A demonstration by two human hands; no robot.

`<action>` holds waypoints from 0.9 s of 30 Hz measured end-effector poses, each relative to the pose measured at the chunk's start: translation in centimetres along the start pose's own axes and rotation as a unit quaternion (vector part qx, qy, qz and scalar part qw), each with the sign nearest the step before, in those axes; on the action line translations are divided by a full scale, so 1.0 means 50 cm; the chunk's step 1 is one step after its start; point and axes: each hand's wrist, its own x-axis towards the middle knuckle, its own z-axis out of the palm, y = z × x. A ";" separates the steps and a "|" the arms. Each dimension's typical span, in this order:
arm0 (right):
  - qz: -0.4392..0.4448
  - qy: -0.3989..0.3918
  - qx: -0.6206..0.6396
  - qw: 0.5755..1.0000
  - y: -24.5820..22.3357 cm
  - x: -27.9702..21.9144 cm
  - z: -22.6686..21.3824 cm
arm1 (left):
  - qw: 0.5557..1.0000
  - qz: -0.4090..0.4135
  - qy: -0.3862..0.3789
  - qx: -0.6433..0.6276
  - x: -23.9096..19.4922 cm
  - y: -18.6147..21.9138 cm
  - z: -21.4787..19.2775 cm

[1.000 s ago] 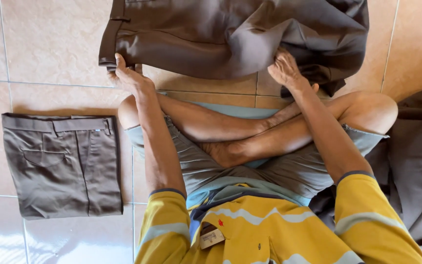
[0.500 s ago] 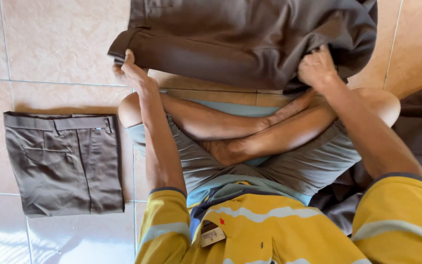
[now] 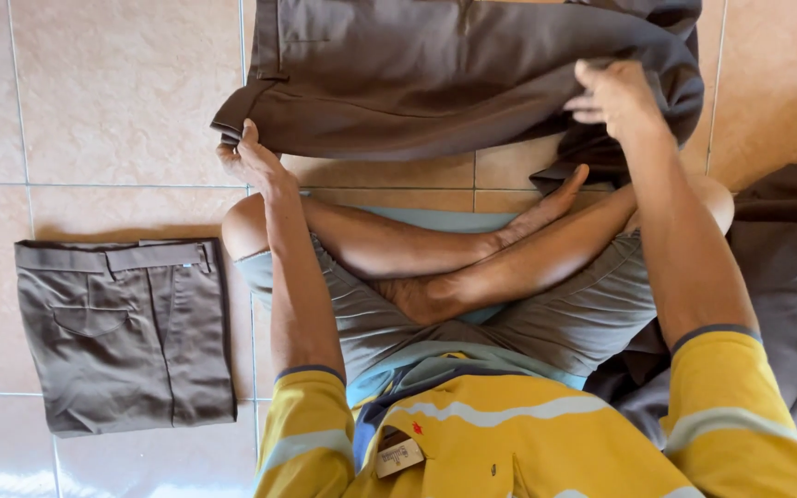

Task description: The person sits cross-legged on a tiled floor and folds brown trousers by hand. They smooth the fabric, fold the legs together, then fold the garment in half and again to form a compact rectangle, placing each finished piece aside.

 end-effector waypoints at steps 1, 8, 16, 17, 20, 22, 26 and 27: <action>-0.050 0.027 0.111 0.992 -0.010 0.044 -0.011 | 1.000 -0.011 -0.007 0.009 -0.002 0.013 0.007; -0.155 0.053 -0.028 0.986 -0.060 0.054 -0.060 | 0.990 0.053 -0.089 -0.097 0.113 -0.053 0.031; -0.333 0.026 -0.361 0.871 0.025 -0.020 0.105 | 0.990 0.100 -0.097 -0.010 0.205 -0.137 -0.030; -0.443 0.001 -0.392 0.807 0.080 0.021 0.153 | 0.992 0.070 -0.098 -0.024 0.211 -0.147 -0.045; -0.496 0.102 -0.478 0.718 0.210 0.142 0.237 | 0.996 0.030 -0.080 -0.032 0.082 -0.032 -0.033; -0.505 0.126 -0.507 0.686 0.256 0.195 0.259 | 0.996 0.012 -0.072 -0.046 0.081 -0.021 -0.029; -0.516 0.120 -0.503 0.683 0.246 0.140 0.250 | 0.996 -0.010 -0.054 -0.074 0.075 -0.018 -0.029; -0.516 0.119 -0.505 0.682 0.247 0.132 0.248 | 0.996 -0.012 -0.053 -0.075 0.080 -0.021 -0.024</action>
